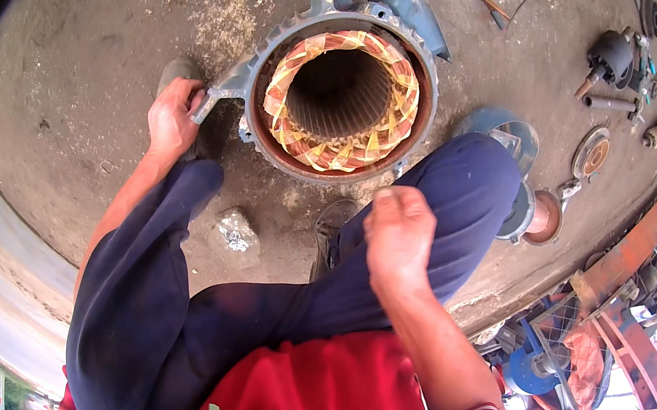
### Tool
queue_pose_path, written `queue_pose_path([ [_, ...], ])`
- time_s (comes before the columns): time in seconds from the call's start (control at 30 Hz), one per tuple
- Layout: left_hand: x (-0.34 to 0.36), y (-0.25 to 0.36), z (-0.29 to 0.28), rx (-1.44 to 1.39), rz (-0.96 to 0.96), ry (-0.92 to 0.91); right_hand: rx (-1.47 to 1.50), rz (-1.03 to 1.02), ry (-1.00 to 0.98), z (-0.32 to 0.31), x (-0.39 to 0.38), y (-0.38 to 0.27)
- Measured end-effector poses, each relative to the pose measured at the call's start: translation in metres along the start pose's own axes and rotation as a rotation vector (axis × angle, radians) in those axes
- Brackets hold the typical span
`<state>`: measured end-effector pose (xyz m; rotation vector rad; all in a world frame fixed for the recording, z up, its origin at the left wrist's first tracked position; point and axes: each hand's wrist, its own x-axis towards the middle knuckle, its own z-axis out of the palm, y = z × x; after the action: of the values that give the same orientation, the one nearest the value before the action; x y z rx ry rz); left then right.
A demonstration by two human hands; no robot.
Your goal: The person sits on the ground in a workshop and uses their hands to pull and adjust the copper windings inside a disassembled electric motor stator. They repeatedly reach into the stator to manipulate the internal coils and then lift the stator to inspect the work.
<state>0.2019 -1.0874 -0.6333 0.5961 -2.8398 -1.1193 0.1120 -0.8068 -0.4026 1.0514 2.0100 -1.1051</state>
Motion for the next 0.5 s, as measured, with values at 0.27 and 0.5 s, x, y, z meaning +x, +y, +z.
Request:
queue_pose_path([
  [0.27, -0.003, -0.001, -0.003, 0.006, -0.011, 0.026, -0.916, -0.861, 0.115, -0.033, 0.048, -0.082],
  [0.5, -0.001, -0.004, 0.0, -0.026, -0.006, 0.043, -0.819, -0.554, 0.023, -0.04, 0.041, -0.04],
])
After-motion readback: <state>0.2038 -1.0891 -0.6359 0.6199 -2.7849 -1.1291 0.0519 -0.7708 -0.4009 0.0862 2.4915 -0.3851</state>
